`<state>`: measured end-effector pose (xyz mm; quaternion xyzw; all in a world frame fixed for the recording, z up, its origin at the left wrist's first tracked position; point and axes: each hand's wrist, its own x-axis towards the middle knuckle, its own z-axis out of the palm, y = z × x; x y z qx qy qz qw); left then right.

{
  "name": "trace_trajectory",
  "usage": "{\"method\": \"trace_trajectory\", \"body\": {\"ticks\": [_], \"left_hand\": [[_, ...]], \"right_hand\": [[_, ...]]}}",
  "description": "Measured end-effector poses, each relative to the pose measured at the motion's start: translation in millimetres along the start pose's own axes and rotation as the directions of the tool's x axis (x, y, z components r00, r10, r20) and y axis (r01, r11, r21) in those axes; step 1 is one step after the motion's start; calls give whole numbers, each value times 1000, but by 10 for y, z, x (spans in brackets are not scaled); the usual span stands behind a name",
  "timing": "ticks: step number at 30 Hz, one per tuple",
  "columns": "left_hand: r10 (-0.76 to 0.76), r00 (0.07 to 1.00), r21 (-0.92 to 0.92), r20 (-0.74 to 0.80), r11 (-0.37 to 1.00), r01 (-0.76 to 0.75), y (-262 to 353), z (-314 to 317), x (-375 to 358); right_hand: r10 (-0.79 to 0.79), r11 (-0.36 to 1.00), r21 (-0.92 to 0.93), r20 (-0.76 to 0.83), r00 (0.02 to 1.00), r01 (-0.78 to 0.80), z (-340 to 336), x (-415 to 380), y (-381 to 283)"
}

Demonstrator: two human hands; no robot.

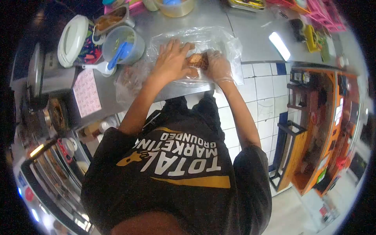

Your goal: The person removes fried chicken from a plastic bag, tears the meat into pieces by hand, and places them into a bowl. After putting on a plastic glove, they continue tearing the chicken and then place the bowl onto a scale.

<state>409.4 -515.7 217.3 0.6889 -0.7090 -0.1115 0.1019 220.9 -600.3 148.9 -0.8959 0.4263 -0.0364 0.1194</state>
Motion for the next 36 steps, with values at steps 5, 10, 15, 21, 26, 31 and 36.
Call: {"method": "trace_trajectory", "body": {"ticks": [5,10,15,21,26,31,36], "left_hand": [[-144,983,-63,-113,988,138,134,-17,-134],[-329,932,-176,-149,937,303,350,43,-131],[-319,910,-189,-264,943,276,479,175,-53],[-325,887,-178,-328,943,280,542,235,9],[-303,908,-158,-290,951,267,637,300,-67],[-360,922,-129,-145,930,343,789,440,-233],[-339,938,-135,-75,935,327,974,588,-380]], "right_hand": [[13,792,609,53,999,-43,-73,-1,424],[-42,-299,816,507,861,-495,-316,21,651],[-246,-543,666,457,855,-512,-448,-36,781],[-376,-658,499,432,820,-564,-535,-69,843],[-210,-616,658,393,895,-433,-900,70,765],[-223,-456,835,226,948,-306,-791,1194,1157],[-184,-362,856,322,929,-369,-495,2024,1129]]}}
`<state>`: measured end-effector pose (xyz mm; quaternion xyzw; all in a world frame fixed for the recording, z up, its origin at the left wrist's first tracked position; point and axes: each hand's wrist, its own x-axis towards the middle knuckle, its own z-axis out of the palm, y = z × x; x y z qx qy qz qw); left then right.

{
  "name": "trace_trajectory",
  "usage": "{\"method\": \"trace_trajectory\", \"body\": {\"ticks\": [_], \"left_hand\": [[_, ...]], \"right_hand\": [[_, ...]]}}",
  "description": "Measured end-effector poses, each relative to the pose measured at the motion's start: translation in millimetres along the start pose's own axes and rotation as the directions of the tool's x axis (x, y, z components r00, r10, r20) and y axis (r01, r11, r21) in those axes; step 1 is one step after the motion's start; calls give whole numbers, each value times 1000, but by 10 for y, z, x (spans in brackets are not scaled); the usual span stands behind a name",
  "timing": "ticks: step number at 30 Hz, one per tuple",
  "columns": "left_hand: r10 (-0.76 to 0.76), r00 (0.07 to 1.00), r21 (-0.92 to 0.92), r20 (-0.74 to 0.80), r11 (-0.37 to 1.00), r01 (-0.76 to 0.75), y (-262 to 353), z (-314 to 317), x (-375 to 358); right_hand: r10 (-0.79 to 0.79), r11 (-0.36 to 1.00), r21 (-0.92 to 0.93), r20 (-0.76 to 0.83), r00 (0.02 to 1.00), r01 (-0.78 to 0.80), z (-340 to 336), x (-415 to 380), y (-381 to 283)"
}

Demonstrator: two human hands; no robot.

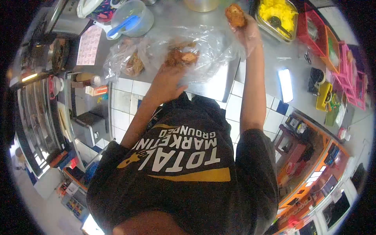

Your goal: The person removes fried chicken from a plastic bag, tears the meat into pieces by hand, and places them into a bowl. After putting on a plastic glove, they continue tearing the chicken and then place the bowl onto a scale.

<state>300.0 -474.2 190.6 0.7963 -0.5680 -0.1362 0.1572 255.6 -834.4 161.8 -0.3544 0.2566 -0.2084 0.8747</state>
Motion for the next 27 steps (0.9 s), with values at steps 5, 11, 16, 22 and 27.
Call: {"method": "trace_trajectory", "body": {"ticks": [5,11,16,22,27], "left_hand": [[-89,976,31,197,996,84,123,112,-122],[-53,978,91,202,995,36,152,119,-120],[-96,993,87,70,992,90,12,47,-29],[-301,950,193,-89,930,313,-240,-248,-27],[-447,891,247,-82,857,452,-294,-443,-10]], "right_hand": [[206,978,-32,-4,979,-206,-166,539,601],[6,840,-507,-348,937,-193,54,536,888],[-553,-106,-991,127,823,81,15,67,776],[-390,-55,-825,537,748,563,946,-1366,1048],[-24,-348,-847,436,900,401,1255,-1417,1642]]}}
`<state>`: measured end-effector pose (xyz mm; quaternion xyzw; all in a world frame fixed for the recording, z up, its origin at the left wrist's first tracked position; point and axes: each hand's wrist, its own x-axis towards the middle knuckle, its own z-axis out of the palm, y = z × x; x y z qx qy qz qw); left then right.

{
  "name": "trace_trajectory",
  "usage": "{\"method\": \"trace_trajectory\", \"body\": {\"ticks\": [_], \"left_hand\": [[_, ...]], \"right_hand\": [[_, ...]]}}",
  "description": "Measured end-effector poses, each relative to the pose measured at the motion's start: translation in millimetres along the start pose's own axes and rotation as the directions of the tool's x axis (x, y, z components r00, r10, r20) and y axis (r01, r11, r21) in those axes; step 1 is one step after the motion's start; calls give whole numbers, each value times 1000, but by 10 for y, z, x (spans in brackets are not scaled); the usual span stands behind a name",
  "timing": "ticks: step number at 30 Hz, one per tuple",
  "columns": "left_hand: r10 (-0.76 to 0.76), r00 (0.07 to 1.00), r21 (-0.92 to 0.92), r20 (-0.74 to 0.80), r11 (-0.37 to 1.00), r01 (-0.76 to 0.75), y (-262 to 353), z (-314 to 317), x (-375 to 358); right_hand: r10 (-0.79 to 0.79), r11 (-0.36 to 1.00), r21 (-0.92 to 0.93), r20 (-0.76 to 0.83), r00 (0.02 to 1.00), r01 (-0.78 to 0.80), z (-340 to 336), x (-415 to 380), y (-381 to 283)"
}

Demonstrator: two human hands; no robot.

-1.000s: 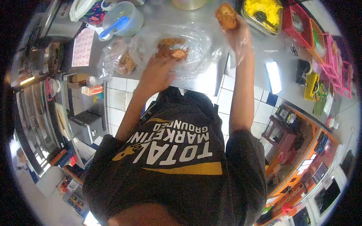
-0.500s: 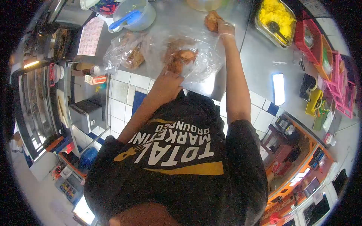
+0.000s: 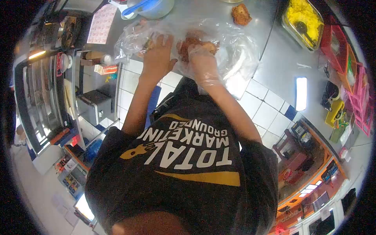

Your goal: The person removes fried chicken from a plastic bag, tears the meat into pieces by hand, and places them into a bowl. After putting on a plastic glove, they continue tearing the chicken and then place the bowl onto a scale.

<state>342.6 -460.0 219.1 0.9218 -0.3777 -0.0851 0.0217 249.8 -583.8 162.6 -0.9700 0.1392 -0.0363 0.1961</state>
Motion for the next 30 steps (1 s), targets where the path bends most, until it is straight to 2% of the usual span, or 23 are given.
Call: {"method": "trace_trajectory", "body": {"ticks": [2,3,5,6,9,10,11,13,14,15,17,18,21,26,29,30], "left_hand": [[61,991,53,-115,997,-56,-124,139,3],[43,998,41,-47,998,-41,-122,112,-5],[5,996,17,91,1000,-7,-71,38,-5],[27,999,10,44,1000,-28,-71,55,-20],[85,991,-15,-99,996,-87,-94,120,-74],[104,984,-27,-147,994,-109,-105,134,-78],[121,973,-39,-195,991,-131,-110,144,-82],[66,989,-83,-130,994,-78,-80,111,-64],[42,995,-105,-96,993,-52,-72,101,-58],[51,993,-111,-104,992,-62,-80,126,-42],[74,990,-126,-122,988,-89,-93,190,-9],[74,990,-127,-122,988,-89,-82,179,0],[83,989,-136,-123,986,-99,-23,138,22],[103,984,-138,-144,983,-123,88,99,14],[151,987,-97,-59,983,-157,108,177,52],[171,982,-112,-75,978,-178,122,202,56]], "right_hand": [[7,999,-42,-33,999,-9,150,15,-68],[10,998,-63,-47,999,-13,220,14,-85],[-25,1000,9,-126,992,26,261,-6,-15],[-43,998,42,-167,985,51,223,-2,14],[86,968,245,-167,982,-43,52,-13,89],[85,958,285,-179,980,-31,53,-24,178],[164,893,442,-156,974,-80,89,-53,261],[305,687,707,-71,950,-168,147,-110,426],[341,472,852,62,938,-228,122,-152,512],[397,271,906,202,895,-325,8,-181,503],[417,-158,872,484,769,-463,-357,-258,459],[427,-140,879,469,774,-456,-443,-295,460],[411,-295,859,509,756,-418,-675,-438,455],[305,-459,853,414,858,-249,-1089,-702,450],[283,-531,835,338,898,-146,-1300,-859,741],[250,-591,801,294,923,-95,-1402,-859,839]]}}
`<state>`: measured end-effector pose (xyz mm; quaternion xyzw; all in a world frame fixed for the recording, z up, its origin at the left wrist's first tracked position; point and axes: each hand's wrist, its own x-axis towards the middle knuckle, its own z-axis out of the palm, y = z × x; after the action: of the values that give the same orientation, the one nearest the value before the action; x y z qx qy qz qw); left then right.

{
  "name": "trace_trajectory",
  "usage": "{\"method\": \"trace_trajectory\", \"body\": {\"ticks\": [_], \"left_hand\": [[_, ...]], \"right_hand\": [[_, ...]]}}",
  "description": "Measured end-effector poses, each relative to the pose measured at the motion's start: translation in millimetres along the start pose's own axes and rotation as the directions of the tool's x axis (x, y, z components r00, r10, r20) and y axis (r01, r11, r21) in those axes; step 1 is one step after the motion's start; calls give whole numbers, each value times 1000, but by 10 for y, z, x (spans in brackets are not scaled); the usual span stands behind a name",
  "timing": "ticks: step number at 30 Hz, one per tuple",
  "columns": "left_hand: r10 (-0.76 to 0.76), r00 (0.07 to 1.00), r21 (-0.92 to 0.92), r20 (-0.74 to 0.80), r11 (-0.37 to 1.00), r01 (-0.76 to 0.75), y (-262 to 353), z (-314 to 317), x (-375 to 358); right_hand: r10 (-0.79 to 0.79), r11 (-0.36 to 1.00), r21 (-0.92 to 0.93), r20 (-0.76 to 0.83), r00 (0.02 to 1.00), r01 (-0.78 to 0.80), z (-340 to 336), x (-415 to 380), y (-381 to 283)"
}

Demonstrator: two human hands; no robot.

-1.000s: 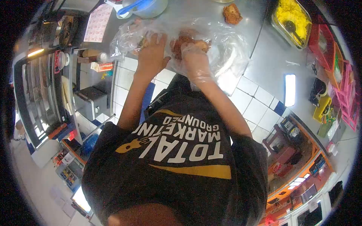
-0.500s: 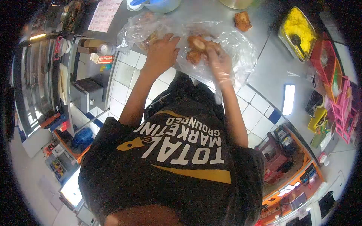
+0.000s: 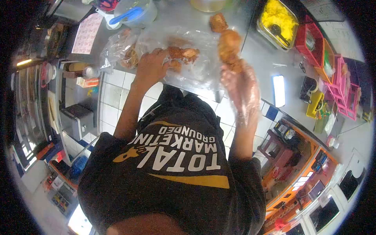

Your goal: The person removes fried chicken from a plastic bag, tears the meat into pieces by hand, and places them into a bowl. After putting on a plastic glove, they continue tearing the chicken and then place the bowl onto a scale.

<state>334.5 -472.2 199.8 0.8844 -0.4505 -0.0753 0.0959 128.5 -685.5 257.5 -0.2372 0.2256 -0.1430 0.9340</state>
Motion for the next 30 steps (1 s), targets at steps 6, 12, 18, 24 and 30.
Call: {"method": "trace_trajectory", "body": {"ticks": [6,12,18,24,30], "left_hand": [[-33,999,-101,19,994,34,192,-55,3],[-41,995,-74,94,996,48,116,132,21],[-33,993,-73,110,997,41,84,136,-36],[-16,999,-83,38,996,19,-29,130,-126],[-26,993,-115,113,993,39,10,25,-84]], "right_hand": [[-109,993,37,-19,994,110,-228,130,-491],[-179,980,-104,-92,979,170,-375,304,-616],[-58,777,-620,-246,968,-111,-1457,1081,-710],[-680,-238,-874,-163,715,-425,-1504,1193,-718],[-641,-631,-754,374,670,-183,-1138,1765,-551]]}}
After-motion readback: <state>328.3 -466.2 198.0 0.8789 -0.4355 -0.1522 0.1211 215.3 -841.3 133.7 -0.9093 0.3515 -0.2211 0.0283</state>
